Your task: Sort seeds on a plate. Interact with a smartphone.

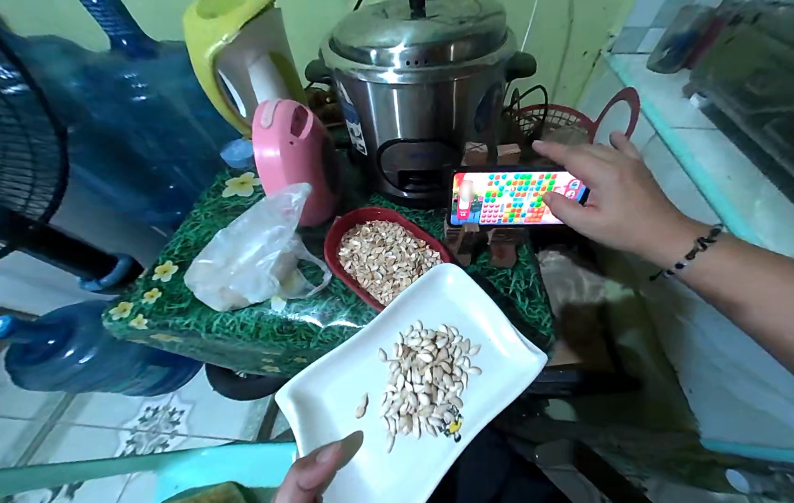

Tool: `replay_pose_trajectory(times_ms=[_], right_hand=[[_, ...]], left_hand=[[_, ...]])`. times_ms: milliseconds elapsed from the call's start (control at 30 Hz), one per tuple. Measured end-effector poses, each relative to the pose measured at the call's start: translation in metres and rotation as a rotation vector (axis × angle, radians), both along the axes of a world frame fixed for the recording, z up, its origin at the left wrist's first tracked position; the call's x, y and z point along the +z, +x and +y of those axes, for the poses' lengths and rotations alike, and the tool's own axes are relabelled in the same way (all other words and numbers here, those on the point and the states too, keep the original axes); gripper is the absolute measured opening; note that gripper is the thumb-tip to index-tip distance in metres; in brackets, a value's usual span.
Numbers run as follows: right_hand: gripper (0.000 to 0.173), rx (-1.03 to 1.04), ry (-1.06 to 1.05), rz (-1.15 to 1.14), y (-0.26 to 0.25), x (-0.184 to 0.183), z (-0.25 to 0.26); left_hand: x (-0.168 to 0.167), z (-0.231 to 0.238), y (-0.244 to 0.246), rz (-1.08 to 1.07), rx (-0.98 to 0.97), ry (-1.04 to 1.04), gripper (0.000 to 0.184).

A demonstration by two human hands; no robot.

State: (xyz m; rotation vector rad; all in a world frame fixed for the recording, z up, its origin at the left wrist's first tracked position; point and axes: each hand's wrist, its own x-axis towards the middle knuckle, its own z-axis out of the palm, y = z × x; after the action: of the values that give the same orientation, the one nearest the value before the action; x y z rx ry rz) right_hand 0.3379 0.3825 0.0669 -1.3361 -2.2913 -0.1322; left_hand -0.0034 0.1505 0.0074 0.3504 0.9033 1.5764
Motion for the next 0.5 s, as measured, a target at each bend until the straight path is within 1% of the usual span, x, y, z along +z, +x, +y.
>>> replay_pose_trajectory(times_ms=[300,400,500], right_hand=[[0.057,-0.022,0.027,0.004,-0.0029,-0.0031,0.0014],[0.064,-0.03,0.012,-0.011,-0.0027,-0.002,0.0007],[0.074,-0.031,-0.002,-0.024,-0.0021,0.0,-0.0001]], left_hand=[[-0.0009,-0.001,-0.0014,-0.031,-0.003,0.03,0.017],[-0.001,-0.0016,-0.0022,-0.028,-0.001,0.022,0.02],[-0.0019,-0.0019,-0.0027,-0.031,0.002,0.028,0.017]])
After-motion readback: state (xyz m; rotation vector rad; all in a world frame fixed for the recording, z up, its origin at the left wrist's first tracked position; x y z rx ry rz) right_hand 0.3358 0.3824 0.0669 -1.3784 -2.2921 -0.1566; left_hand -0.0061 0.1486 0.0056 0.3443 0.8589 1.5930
